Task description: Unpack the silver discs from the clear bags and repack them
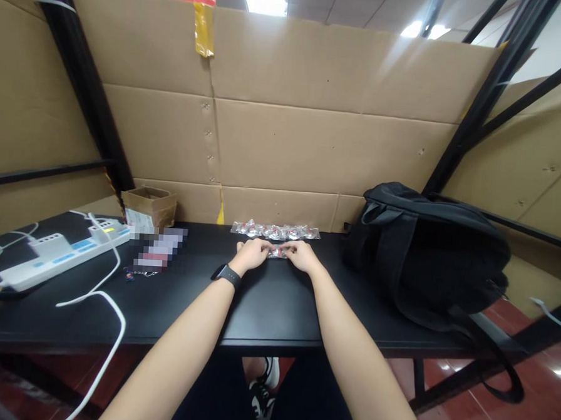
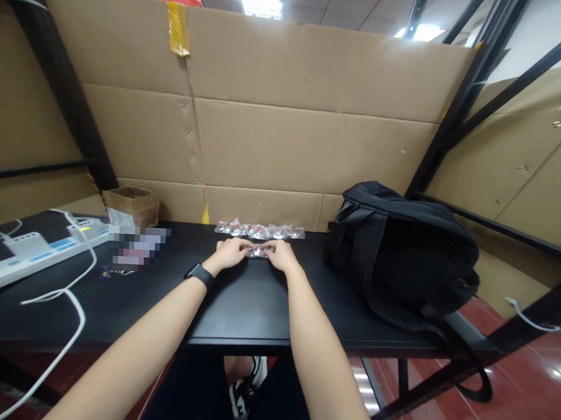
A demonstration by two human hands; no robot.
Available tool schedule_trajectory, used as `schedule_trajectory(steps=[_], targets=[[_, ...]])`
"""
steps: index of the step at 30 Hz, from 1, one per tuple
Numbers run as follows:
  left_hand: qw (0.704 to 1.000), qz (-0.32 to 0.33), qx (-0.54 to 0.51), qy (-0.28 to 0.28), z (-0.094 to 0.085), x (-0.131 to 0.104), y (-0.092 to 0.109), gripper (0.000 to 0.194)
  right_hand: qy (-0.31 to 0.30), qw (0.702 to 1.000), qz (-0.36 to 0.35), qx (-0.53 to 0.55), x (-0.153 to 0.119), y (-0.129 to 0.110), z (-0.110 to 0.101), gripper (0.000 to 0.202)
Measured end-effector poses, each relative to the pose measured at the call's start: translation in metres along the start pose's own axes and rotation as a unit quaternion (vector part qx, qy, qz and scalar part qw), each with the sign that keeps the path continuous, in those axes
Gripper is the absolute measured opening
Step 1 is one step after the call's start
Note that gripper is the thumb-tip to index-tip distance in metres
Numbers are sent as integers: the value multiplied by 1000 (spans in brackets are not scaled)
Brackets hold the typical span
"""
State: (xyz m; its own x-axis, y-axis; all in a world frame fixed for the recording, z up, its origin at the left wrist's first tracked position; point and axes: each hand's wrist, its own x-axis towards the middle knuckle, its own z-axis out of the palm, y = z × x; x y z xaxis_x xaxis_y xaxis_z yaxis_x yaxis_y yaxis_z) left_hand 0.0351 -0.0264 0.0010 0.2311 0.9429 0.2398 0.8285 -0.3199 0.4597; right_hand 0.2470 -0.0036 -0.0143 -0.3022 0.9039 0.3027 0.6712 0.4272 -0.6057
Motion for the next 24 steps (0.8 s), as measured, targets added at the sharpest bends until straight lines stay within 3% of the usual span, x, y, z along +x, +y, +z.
schedule_trajectory(steps=[4, 7, 15, 18, 24], targets=[[999, 25, 26, 27, 0, -1, -7, 22, -16, 997, -31, -75, -1, -3, -4, 49], [998, 51, 33, 23, 0, -3, -7, 22, -22, 994, -27, -100, -2, -5, -4, 43], [996, 68, 40, 46, -1, -6, 0, 16, 12, 996, -62, -55, 1, -7, -3, 20], [998, 59, 16, 31, -6, -4, -2, 11, 30, 998, -52, -19, 1, -9, -5, 19], [995, 79, -53, 27, -19, 1, -11, 25, 34, 999, -39, 17, 4, -13, 0, 24]])
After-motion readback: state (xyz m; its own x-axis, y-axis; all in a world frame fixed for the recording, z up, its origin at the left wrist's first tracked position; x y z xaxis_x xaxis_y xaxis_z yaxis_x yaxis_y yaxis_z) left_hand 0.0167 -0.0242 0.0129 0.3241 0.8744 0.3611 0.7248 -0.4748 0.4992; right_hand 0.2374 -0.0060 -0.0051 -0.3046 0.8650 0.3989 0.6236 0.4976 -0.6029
